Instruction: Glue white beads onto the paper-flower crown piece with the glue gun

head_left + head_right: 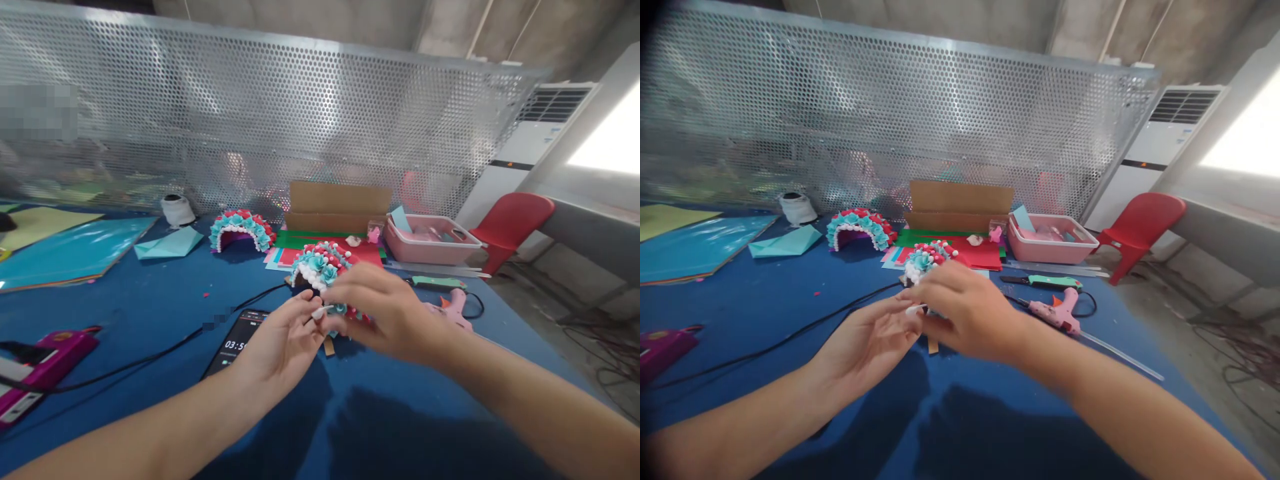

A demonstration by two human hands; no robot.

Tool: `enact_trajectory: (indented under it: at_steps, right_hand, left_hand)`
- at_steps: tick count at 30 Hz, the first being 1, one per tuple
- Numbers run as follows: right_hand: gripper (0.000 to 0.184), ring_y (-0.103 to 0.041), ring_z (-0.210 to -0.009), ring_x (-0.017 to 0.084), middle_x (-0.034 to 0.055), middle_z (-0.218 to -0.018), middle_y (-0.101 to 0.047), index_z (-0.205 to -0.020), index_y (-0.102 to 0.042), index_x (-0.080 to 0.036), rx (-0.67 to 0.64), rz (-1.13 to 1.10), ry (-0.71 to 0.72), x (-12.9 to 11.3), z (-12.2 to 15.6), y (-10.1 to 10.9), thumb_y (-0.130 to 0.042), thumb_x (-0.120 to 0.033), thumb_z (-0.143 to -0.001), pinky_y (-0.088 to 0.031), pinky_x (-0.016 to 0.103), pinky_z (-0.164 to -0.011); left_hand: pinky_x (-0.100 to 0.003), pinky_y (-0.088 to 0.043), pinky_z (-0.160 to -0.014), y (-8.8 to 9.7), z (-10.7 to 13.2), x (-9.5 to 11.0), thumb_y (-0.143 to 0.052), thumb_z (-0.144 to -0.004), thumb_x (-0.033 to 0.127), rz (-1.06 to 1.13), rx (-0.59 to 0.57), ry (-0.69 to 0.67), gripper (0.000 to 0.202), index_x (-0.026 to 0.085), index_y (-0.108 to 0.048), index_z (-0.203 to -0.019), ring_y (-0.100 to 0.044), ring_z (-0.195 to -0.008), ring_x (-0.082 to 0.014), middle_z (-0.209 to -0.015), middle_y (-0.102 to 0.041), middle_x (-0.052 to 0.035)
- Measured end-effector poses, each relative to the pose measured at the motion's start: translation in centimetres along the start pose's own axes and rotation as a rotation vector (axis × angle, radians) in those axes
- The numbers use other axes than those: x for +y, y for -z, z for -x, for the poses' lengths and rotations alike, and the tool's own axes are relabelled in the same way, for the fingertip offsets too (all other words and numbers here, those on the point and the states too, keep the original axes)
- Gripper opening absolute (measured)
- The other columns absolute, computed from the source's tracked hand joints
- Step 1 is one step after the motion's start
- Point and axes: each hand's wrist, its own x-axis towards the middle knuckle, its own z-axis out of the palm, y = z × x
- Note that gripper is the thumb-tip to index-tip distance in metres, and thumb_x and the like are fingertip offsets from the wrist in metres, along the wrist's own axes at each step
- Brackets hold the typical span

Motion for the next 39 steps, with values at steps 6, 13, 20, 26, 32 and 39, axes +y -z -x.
enact_trajectory:
  at_steps: [6, 13, 20, 26, 32, 39]
  right_hand:
    - [0.022, -0.065, -0.089, 0.014, 0.0068, -0.097, -0.068, -0.109, -0.064, -0.022, 0.110, -0.067, -0.150, -1.2, 5.5, -1.5, -0.062, -0.024, -0.087, -0.056, 0.027, -0.080]
    - [0.018, -0.067, -0.081, 0.012, 0.0037, -0.087, -0.070, -0.101, -0.067, -0.024, 0.132, -0.163, -0.194, -1.3, 6.9, -2.1, -0.055, -0.016, -0.090, -0.057, 0.022, -0.072]
    - [0.025, -0.061, -0.068, 0.013, 0.0048, -0.082, -0.069, -0.103, -0.066, -0.020, -0.021, 0.027, -0.093, -1.1, 8.6, -3.0, -0.043, -0.016, -0.094, -0.052, 0.023, -0.062]
    - [0.016, -0.065, -0.072, 0.012, 0.0043, -0.084, -0.071, -0.104, -0.065, -0.022, 0.017, -0.185, -0.101, -0.4, 9.1, -3.5, -0.057, -0.021, -0.090, -0.054, 0.021, -0.069]
    - [0.014, -0.068, -0.073, 0.010, 0.0014, -0.079, -0.074, -0.094, -0.067, -0.023, 0.098, -0.343, -0.183, -0.8, 8.7, -3.3, -0.061, -0.013, -0.086, -0.055, 0.017, -0.070]
    - [0.011, -0.069, -0.069, 0.012, 0.0014, -0.078, -0.073, -0.088, -0.069, -0.022, 0.385, -0.411, -0.525, 0.3, 8.3, -2.4, -0.059, -0.017, -0.087, -0.057, 0.021, -0.065]
  left_hand:
    - [-0.020, -0.053, -0.074, 1.0, 0.9, -2.7, -0.065, -0.076, -0.001, -0.180, -0.155, 0.001, 0.032, 0.015, -0.054, -0.102, -0.061, -0.077, -0.0089, -0.088, -0.061, -0.0031]
    - [-0.020, -0.053, -0.082, 2.8, 0.4, -4.7, -0.077, -0.071, 0.014, -0.307, -0.159, -0.053, 0.027, 0.019, -0.062, -0.092, -0.064, -0.083, -0.0084, -0.087, -0.064, 0.0016]
    - [-0.026, -0.053, -0.077, 4.5, 0.1, -5.5, -0.080, -0.067, 0.034, -0.563, -0.129, -0.025, 0.034, 0.018, -0.067, -0.094, -0.066, -0.088, -0.0161, -0.092, -0.071, -0.0052]
    - [-0.026, -0.051, -0.074, 4.5, 0.2, -5.6, -0.081, -0.066, 0.032, -0.589, -0.148, -0.041, 0.037, 0.018, -0.061, -0.093, -0.065, -0.071, -0.0125, -0.072, -0.071, -0.0011]
    - [-0.022, -0.047, -0.067, 4.4, 0.4, -5.3, -0.081, -0.066, 0.033, -0.626, -0.149, -0.107, 0.037, 0.019, -0.057, -0.091, -0.062, -0.068, -0.0108, -0.068, -0.069, 0.0008]
    - [-0.024, -0.049, -0.074, 4.9, -0.2, -5.8, -0.075, -0.072, 0.035, -0.626, -0.114, -0.076, 0.031, 0.019, -0.061, -0.095, -0.059, -0.071, -0.0095, -0.073, -0.063, 0.0031]
